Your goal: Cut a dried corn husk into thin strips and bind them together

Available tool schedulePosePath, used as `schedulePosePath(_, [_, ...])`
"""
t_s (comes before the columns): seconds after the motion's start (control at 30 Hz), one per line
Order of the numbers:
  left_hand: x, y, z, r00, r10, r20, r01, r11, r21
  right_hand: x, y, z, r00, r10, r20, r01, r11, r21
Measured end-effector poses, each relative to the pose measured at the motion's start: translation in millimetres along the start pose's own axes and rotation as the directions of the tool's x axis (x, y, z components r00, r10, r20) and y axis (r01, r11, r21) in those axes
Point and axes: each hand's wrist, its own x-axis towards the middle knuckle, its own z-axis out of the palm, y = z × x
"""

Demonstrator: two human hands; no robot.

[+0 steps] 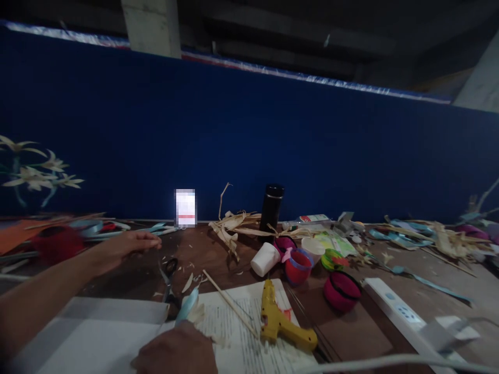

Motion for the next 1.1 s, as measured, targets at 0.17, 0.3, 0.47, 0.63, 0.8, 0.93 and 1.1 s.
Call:
schedulePosePath(0.17, [-36,1,41.9,0.989,-0.11,0.099,0.134,0.95,-0.281,4,-6,-34,0.867,0.418,-0.271,-0.283,0.861,0.422])
schedulePosePath(0.3, [-63,3,82.9,0.974,-0.033,0.223,0.12,0.913,-0.389,11,0,-50,0.676,0.728,-0.115,-0.429,0.516,0.741])
schedulePosePath(0.47, [-73,8,121.8,0.98,-0.04,0.192,0.116,0.908,-0.403,17,7,-58,0.612,0.788,0.07,-0.498,0.316,0.807])
schedulePosePath(0.63, [-69,7,141.2,0.995,-0.049,0.085,0.077,0.924,-0.374,16,14,-56,0.572,0.81,0.131,-0.574,0.282,0.769])
schedulePosePath(0.8, [-69,-10,145.4,0.998,-0.027,0.051,0.047,0.887,-0.459,9,21,-46,0.626,0.776,0.084,-0.55,0.362,0.753])
schedulePosePath(0.93, [-69,-21,140.9,0.999,-0.007,0.043,0.027,0.874,-0.486,7,21,-42,0.642,0.752,0.149,-0.561,0.329,0.759])
schedulePosePath(1.1, [-66,-26,135.7,0.995,0.047,0.087,0.007,0.842,-0.539,8,17,-46,0.63,0.734,0.255,-0.535,0.172,0.827])
